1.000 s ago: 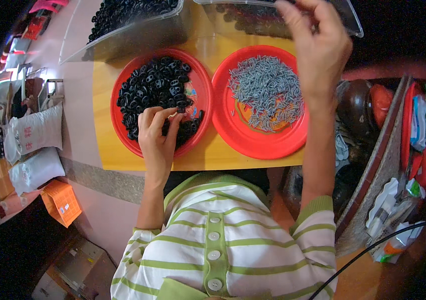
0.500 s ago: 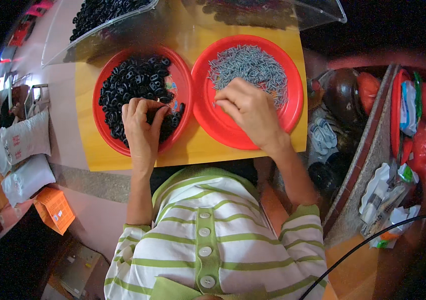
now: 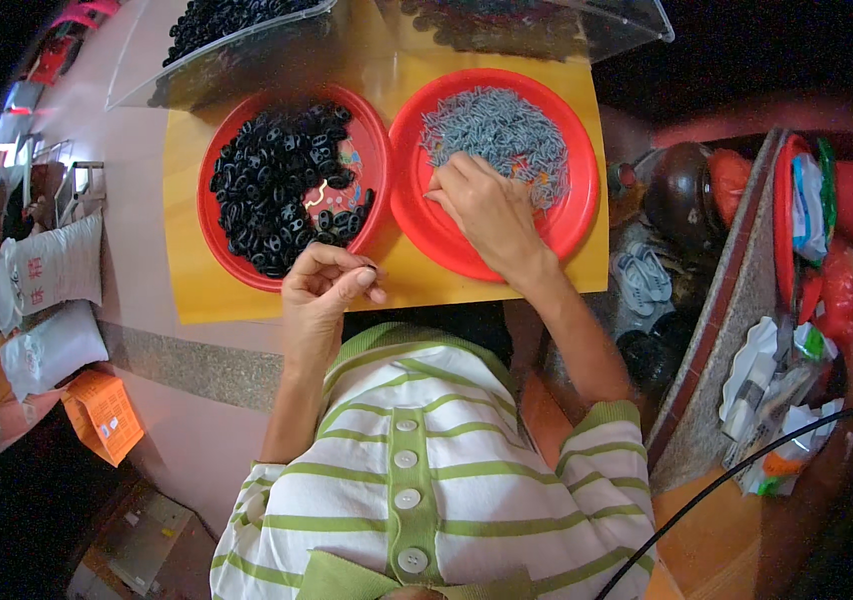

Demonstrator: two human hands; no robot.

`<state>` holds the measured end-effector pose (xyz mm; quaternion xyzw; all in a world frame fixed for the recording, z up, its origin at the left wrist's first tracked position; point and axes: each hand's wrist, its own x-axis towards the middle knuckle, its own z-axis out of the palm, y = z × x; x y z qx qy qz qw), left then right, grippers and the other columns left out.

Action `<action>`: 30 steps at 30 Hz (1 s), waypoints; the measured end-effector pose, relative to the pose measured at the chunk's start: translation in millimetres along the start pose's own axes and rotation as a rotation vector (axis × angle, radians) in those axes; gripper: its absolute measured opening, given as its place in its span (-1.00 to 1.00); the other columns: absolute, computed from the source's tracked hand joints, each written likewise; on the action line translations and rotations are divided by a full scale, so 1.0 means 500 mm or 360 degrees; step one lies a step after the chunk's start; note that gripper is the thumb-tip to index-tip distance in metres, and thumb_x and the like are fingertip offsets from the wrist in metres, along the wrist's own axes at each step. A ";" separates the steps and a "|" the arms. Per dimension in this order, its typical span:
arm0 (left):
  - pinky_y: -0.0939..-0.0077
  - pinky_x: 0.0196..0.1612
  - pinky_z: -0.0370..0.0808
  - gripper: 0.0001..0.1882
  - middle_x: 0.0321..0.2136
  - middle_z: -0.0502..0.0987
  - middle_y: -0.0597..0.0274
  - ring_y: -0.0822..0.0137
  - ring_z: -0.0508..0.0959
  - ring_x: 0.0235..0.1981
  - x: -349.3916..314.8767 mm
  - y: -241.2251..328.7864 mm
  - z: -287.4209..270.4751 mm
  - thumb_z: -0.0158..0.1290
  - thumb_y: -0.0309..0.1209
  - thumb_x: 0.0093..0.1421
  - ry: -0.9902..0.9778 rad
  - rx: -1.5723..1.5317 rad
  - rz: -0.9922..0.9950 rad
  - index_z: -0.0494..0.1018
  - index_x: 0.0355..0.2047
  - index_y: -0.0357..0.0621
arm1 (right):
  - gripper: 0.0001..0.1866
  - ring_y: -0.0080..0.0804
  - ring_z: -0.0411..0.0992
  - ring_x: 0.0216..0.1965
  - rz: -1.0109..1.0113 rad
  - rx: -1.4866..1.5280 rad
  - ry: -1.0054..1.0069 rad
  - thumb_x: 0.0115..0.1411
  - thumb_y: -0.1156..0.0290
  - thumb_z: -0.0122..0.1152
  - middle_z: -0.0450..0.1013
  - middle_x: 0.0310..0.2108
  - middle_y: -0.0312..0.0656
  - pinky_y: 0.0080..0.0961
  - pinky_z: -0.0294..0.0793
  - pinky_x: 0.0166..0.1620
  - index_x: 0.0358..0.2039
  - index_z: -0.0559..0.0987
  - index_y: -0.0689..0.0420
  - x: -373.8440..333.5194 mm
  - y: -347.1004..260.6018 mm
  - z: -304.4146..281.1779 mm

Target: The person repeatedly picks up small black plastic components and grey metal screws from two separate red bowls. They insert the screws into the plastic components by hand and place the assembled units into a clear plastic container on the table. The process is repetitive and involves manual dexterity without the use of tools.

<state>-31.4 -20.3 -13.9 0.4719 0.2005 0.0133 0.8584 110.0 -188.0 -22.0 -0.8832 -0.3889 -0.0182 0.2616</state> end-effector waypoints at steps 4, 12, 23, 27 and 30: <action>0.56 -0.41 0.54 -0.86 -0.46 0.56 0.05 0.31 0.59 -0.48 -0.011 -0.011 0.008 0.11 -0.59 0.11 -0.0113 -0.0139 -0.0125 0.38 -0.32 -0.27 | -0.86 -0.33 0.43 -0.37 0.0037 -0.0088 0.0030 0.04 0.38 0.22 0.38 -0.45 -0.23 -0.42 0.43 -0.41 -0.46 0.46 0.13 -0.006 -0.003 0.006; 0.53 -0.33 0.55 -0.84 -0.42 0.56 0.05 0.33 0.59 -0.42 -0.008 -0.018 0.018 0.11 -0.57 0.11 -0.0155 -0.0076 -0.0079 0.37 -0.31 -0.26 | -0.89 -0.12 0.43 -0.40 0.0224 0.0312 -0.0005 0.08 0.49 0.15 0.41 -0.45 -0.10 -0.28 0.40 -0.38 -0.42 0.43 0.22 -0.024 -0.023 -0.032; 0.58 -0.21 0.53 -0.79 -0.36 0.56 0.11 0.39 0.58 -0.34 0.003 -0.017 0.029 0.06 -0.60 0.14 -0.0158 0.0084 -0.0037 0.41 -0.19 -0.36 | -0.92 -0.51 0.43 -0.51 0.0307 0.0690 0.0058 0.08 0.60 0.13 0.42 -0.45 -0.19 -0.61 0.41 -0.46 -0.37 0.48 0.28 -0.029 -0.028 -0.011; 0.60 -0.25 0.53 -0.80 -0.38 0.56 0.15 0.41 0.58 -0.37 0.021 -0.013 0.031 0.08 -0.59 0.13 -0.0142 0.0325 0.0053 0.45 -0.21 -0.37 | -0.91 -0.63 0.39 -0.50 0.0409 0.0927 0.0013 0.12 0.58 0.14 0.43 -0.42 -0.25 -0.69 0.40 -0.45 -0.33 0.51 0.26 -0.036 -0.028 -0.020; 0.60 -0.32 0.52 -0.84 -0.41 0.56 0.15 0.40 0.58 -0.41 0.039 -0.001 0.039 0.09 -0.58 0.13 -0.0153 0.0401 0.0166 0.47 -0.26 -0.36 | -0.88 -0.61 0.40 -0.46 0.0602 0.1209 -0.0036 0.13 0.52 0.17 0.46 -0.42 -0.25 -0.66 0.40 -0.45 -0.31 0.51 0.26 -0.044 -0.031 -0.036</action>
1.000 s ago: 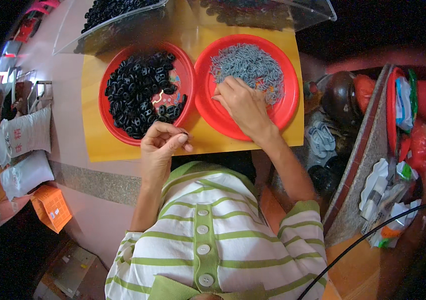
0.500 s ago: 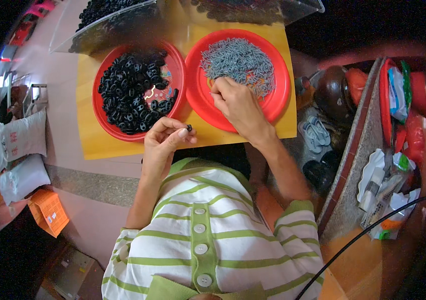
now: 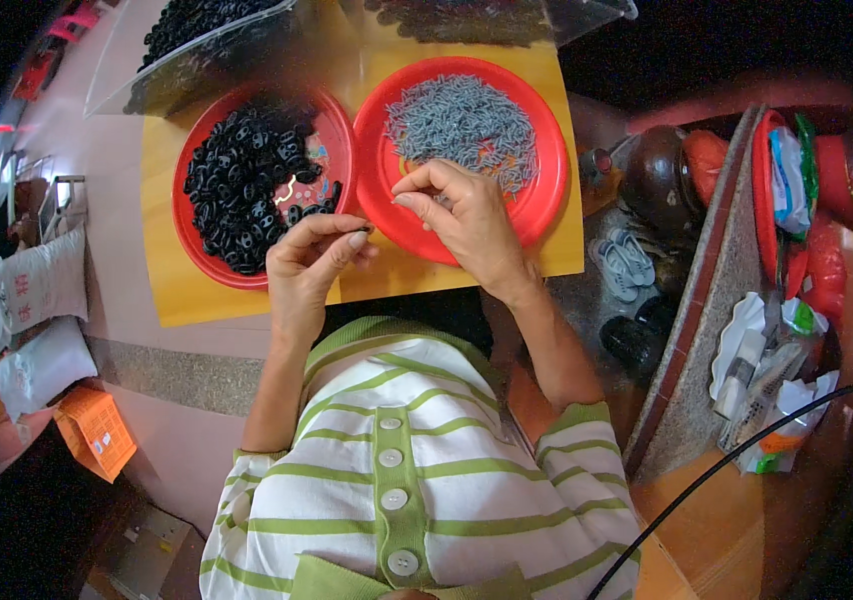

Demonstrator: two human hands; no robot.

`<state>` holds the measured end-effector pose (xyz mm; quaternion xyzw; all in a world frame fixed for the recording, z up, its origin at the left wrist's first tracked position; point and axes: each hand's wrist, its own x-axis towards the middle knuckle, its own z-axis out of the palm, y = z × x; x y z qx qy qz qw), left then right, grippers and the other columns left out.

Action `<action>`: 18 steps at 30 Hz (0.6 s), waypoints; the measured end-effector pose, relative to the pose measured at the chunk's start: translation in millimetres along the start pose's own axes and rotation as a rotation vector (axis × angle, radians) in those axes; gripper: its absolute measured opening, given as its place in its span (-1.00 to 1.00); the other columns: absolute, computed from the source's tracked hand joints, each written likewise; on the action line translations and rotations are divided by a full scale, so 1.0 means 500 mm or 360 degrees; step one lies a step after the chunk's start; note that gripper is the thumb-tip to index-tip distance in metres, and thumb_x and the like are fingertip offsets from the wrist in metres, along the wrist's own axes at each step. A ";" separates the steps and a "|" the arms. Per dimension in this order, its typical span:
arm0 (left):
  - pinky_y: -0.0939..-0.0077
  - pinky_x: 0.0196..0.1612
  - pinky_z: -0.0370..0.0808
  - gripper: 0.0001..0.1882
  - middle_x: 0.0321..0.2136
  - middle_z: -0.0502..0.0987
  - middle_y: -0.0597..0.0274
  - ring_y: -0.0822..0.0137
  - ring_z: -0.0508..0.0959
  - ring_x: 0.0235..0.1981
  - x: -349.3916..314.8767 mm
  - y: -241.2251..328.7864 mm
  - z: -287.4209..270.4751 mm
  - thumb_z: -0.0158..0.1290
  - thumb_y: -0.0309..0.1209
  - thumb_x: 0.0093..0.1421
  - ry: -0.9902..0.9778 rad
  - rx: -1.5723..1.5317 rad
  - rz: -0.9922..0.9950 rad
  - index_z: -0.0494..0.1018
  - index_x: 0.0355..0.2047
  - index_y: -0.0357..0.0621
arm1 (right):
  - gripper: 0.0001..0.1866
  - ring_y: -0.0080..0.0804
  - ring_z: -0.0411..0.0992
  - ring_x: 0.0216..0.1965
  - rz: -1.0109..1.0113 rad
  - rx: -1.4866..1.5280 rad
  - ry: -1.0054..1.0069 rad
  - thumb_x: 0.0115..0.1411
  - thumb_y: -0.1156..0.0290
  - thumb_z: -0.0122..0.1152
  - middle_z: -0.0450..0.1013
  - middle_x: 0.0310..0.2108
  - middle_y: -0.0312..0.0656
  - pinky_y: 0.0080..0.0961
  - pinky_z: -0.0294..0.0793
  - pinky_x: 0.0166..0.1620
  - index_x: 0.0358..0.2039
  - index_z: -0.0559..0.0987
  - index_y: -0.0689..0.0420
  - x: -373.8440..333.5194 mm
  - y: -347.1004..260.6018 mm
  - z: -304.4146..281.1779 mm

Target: The person repeatedly picks up small black plastic components and grey metal screws from two separate red bowls. They insert the screws into the plastic components by hand and place the assembled units into a clear plastic container on the table. The process is repetitive and involves manual dexterity without the use of tools.

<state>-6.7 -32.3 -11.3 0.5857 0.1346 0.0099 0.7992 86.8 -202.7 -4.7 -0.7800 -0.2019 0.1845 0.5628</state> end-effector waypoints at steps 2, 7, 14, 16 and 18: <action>0.60 -0.32 0.52 -0.84 -0.41 0.56 0.15 0.41 0.58 -0.41 0.008 0.001 0.003 0.09 -0.58 0.13 0.0002 -0.0054 -0.0025 0.47 -0.26 -0.36 | -0.86 -0.63 0.40 -0.44 0.0089 0.0246 0.0025 0.14 0.47 0.18 0.47 -0.41 -0.27 -0.66 0.40 -0.45 -0.30 0.51 0.25 -0.006 0.001 -0.004; 0.61 -0.31 0.52 -0.85 -0.41 0.55 0.16 0.42 0.57 -0.41 0.016 0.005 0.015 0.07 -0.56 0.15 -0.0002 -0.0067 -0.0127 0.47 -0.26 -0.36 | -0.84 -0.74 0.35 -0.47 0.0180 0.0633 0.0051 0.19 0.39 0.16 0.47 -0.40 -0.33 -0.75 0.38 -0.48 -0.31 0.53 0.23 -0.014 0.016 -0.002; 0.67 -0.40 0.49 -0.87 -0.42 0.56 0.17 0.44 0.57 -0.46 0.032 -0.014 0.021 0.08 -0.54 0.16 -0.0059 -0.0083 -0.0150 0.49 -0.30 -0.37 | -0.84 -0.75 0.30 -0.55 0.0265 0.0784 0.0043 0.21 0.38 0.14 0.43 -0.44 -0.34 -0.82 0.32 -0.50 -0.31 0.50 0.21 -0.018 0.017 0.012; 0.67 -0.43 0.48 -0.86 -0.43 0.55 0.17 0.45 0.56 -0.49 0.034 -0.017 0.022 0.08 -0.52 0.16 -0.0075 -0.0090 -0.0160 0.49 -0.30 -0.37 | -0.84 -0.75 0.29 -0.57 0.0247 0.0849 0.0069 0.21 0.36 0.14 0.43 -0.45 -0.34 -0.82 0.31 -0.50 -0.32 0.50 0.21 -0.018 0.017 0.018; 0.67 -0.45 0.47 -0.87 -0.44 0.55 0.19 0.46 0.55 -0.51 0.033 -0.012 0.030 0.08 -0.51 0.17 -0.0066 -0.0074 -0.0130 0.49 -0.32 -0.37 | -0.84 -0.75 0.29 -0.57 0.0270 0.0823 0.0057 0.21 0.37 0.14 0.43 -0.45 -0.34 -0.82 0.31 -0.50 -0.32 0.50 0.21 -0.018 0.016 0.021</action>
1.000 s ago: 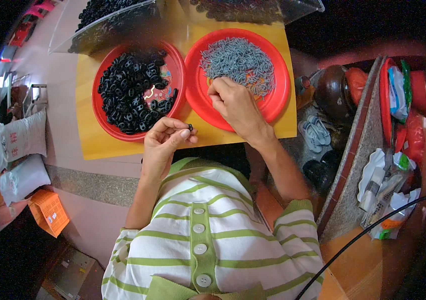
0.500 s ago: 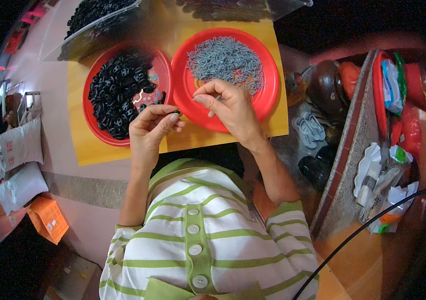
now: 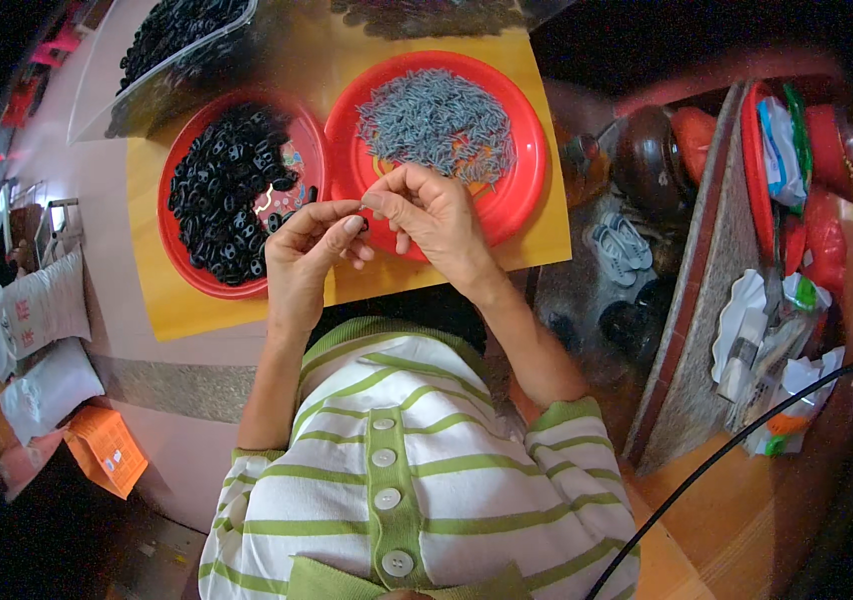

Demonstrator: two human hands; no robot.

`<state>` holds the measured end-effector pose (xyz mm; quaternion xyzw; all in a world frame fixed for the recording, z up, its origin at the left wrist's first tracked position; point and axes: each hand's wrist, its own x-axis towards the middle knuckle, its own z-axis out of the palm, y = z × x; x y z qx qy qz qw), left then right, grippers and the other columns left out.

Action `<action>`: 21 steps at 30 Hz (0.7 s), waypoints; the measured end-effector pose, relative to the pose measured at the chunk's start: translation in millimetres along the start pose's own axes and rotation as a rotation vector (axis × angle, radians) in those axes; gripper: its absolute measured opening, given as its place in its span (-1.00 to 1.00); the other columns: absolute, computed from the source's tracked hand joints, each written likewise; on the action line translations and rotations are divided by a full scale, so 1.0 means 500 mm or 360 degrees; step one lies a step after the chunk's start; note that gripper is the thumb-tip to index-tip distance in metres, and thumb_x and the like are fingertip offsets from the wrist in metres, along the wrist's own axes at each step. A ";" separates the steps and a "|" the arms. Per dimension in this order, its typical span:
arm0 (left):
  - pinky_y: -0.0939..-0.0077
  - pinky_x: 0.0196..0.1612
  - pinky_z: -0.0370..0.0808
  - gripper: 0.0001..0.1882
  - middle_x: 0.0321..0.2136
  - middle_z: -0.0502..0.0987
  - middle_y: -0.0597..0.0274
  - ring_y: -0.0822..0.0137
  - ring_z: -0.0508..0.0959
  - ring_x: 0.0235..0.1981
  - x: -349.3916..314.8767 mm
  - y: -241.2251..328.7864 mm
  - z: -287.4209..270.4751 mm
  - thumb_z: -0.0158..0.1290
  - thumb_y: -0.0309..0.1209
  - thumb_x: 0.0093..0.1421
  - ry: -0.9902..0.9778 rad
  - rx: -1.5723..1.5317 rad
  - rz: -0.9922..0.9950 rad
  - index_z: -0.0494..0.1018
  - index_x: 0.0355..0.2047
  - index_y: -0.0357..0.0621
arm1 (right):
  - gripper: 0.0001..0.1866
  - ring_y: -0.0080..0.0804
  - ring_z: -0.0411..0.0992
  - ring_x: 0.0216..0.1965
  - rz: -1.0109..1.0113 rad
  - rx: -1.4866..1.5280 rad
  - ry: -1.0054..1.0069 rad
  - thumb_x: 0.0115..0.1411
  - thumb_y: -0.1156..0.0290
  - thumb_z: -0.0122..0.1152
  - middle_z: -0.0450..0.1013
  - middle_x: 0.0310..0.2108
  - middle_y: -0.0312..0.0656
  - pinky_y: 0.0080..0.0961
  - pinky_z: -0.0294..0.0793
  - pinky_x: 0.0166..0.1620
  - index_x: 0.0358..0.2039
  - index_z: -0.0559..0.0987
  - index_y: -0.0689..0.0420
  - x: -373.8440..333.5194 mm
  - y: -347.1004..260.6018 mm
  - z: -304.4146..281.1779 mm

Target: The person repeatedly picks up small black plastic components and grey metal screws from two separate red bowls. They insert the screws into the plastic components by hand and place the assembled units into a clear plastic container on the table. The process is repetitive and involves manual dexterity without the use of tools.

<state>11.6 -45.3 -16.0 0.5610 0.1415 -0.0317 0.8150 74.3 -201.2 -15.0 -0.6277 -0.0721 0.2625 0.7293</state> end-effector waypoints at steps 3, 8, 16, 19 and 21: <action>0.68 -0.47 0.46 -0.87 -0.45 0.55 0.20 0.47 0.54 -0.53 0.002 0.000 0.002 0.08 -0.51 0.17 0.0014 0.0080 0.0053 0.49 -0.33 -0.36 | -0.83 -0.74 0.31 -0.57 -0.0011 -0.0083 0.0006 0.19 0.36 0.17 0.44 -0.45 -0.33 -0.79 0.34 -0.53 -0.33 0.51 0.22 -0.003 -0.005 0.004; 0.71 -0.50 0.43 -0.87 -0.47 0.55 0.22 0.51 0.53 -0.55 0.002 0.000 0.003 0.08 -0.50 0.17 0.0047 0.0129 0.0079 0.49 -0.34 -0.35 | -0.82 -0.72 0.34 -0.56 -0.0045 -0.0071 -0.0015 0.18 0.37 0.18 0.47 -0.43 -0.31 -0.77 0.36 -0.53 -0.31 0.53 0.23 -0.007 -0.005 0.002; 0.74 -0.52 0.40 -0.88 -0.52 0.53 0.27 0.56 0.49 -0.59 0.002 0.006 0.007 0.08 -0.50 0.17 0.0070 0.0192 0.0010 0.49 -0.36 -0.35 | -0.87 -0.69 0.37 -0.52 -0.0045 -0.0196 0.0042 0.17 0.43 0.17 0.47 -0.42 -0.32 -0.72 0.38 -0.51 -0.32 0.53 0.22 -0.012 -0.002 0.001; 0.76 -0.53 0.38 -0.87 -0.53 0.53 0.28 0.58 0.48 -0.60 0.006 0.006 0.002 0.08 -0.48 0.17 0.0024 0.0282 -0.0081 0.49 -0.37 -0.33 | -0.88 -0.67 0.37 -0.53 -0.0889 -0.1114 0.0178 0.15 0.46 0.18 0.47 -0.42 -0.31 -0.70 0.38 -0.52 -0.34 0.51 0.23 -0.006 0.006 0.004; 0.77 -0.56 0.35 -0.85 -0.55 0.52 0.30 0.59 0.46 -0.63 0.009 0.013 -0.004 0.07 -0.44 0.19 -0.0072 0.0219 -0.0188 0.49 -0.37 -0.32 | -0.89 -0.63 0.38 -0.54 -0.0992 -0.1161 0.0155 0.15 0.47 0.17 0.46 -0.44 -0.28 -0.67 0.37 -0.52 -0.34 0.50 0.24 -0.005 0.010 0.000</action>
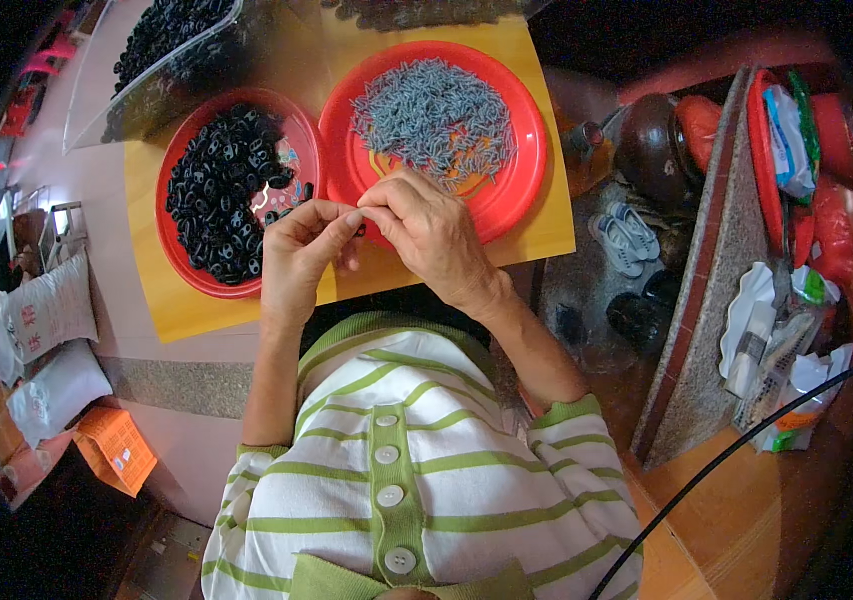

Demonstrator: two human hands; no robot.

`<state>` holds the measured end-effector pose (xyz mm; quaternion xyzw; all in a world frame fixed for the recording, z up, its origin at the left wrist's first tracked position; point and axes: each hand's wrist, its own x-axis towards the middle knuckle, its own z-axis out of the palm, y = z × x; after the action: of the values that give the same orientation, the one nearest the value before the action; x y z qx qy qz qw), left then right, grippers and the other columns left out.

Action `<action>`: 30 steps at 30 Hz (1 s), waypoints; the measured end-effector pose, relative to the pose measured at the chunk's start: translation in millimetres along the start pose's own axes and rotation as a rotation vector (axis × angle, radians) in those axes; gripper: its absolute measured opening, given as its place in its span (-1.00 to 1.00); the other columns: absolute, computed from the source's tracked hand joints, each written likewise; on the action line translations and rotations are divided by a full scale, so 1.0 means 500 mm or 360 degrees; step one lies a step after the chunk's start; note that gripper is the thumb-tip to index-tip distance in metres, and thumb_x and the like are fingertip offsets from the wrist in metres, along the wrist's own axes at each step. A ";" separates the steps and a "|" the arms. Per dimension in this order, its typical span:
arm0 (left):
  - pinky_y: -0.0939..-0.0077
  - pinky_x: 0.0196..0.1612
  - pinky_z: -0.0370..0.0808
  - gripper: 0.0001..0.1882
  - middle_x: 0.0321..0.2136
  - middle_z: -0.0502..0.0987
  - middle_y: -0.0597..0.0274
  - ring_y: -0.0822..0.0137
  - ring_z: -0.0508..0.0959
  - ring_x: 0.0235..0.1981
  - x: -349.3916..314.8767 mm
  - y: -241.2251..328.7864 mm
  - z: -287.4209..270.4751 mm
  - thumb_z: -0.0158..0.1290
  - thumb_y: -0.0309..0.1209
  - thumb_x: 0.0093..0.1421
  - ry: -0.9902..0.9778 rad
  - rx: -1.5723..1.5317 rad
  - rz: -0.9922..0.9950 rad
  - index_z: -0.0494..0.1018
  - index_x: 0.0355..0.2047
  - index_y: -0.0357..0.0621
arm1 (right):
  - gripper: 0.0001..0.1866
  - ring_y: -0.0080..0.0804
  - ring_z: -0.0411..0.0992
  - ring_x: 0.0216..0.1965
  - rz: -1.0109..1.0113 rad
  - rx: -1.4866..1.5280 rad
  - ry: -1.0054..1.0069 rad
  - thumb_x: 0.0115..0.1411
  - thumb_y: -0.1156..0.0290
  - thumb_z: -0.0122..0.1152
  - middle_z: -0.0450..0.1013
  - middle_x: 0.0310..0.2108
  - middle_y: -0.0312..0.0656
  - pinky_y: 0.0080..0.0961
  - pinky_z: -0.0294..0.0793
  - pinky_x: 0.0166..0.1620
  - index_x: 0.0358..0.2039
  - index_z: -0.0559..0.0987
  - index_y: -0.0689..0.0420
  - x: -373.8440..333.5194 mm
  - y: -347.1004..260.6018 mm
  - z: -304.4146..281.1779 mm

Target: The person repeatedly picks up small black plastic components and grey metal screws from two separate red bowls. They insert the screws into the plastic components by hand and place the assembled units into a clear plastic container on the table. The process is repetitive and involves manual dexterity without the use of tools.

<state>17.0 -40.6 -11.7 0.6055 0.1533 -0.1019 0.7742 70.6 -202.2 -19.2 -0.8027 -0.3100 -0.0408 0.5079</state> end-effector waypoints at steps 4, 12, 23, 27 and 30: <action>0.78 -0.60 0.30 -0.81 -0.58 0.49 0.32 0.60 0.41 -0.66 0.000 0.002 -0.010 0.05 -0.37 0.21 -0.0123 -0.0303 -0.0184 0.48 -0.36 -0.28 | -0.90 -0.53 0.39 -0.56 0.0809 0.0663 -0.0184 0.14 0.49 0.16 0.42 -0.47 -0.24 -0.61 0.38 -0.51 -0.35 0.48 0.23 0.001 -0.033 -0.023; 0.79 -0.60 0.28 -0.78 -0.58 0.49 0.32 0.62 0.40 -0.66 0.005 -0.006 -0.001 0.04 -0.32 0.23 -0.0132 -0.0435 -0.0224 0.48 -0.34 -0.26 | -0.91 -0.37 0.41 -0.49 0.0431 0.0293 -0.0071 0.14 0.50 0.14 0.41 -0.46 -0.18 -0.49 0.39 -0.46 -0.35 0.47 0.22 0.000 -0.025 -0.014; 0.78 -0.52 0.35 -0.84 -0.52 0.52 0.34 0.62 0.45 -0.58 0.004 -0.010 0.021 0.07 -0.40 0.20 0.0108 0.0018 0.0116 0.48 -0.33 -0.28 | -0.89 -0.27 0.45 -0.38 0.0681 0.0383 -0.0087 0.12 0.49 0.17 0.45 -0.42 -0.13 -0.41 0.40 -0.33 -0.37 0.46 0.23 -0.007 -0.025 -0.017; 0.76 -0.52 0.36 -0.85 -0.52 0.51 0.34 0.62 0.44 -0.59 0.005 -0.015 0.020 0.07 -0.42 0.20 0.0132 0.0137 0.0227 0.47 -0.34 -0.29 | -0.90 -0.27 0.44 -0.38 0.0623 0.0380 -0.0080 0.11 0.50 0.17 0.44 -0.44 -0.14 -0.40 0.40 -0.33 -0.37 0.47 0.23 -0.007 -0.025 -0.017; 0.74 -0.53 0.35 -0.87 -0.55 0.50 0.35 0.63 0.42 -0.60 0.006 -0.012 0.017 0.07 -0.45 0.19 0.0156 0.0138 0.0188 0.46 -0.35 -0.30 | -0.91 -0.29 0.44 -0.39 0.0524 0.0331 -0.0049 0.12 0.51 0.16 0.43 -0.45 -0.15 -0.42 0.40 -0.33 -0.37 0.47 0.23 -0.011 -0.021 -0.016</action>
<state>18.8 -50.3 -16.3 0.6508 0.1504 -0.0328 0.7435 62.7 -208.5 -9.2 -0.7862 -0.1848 0.0873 0.5831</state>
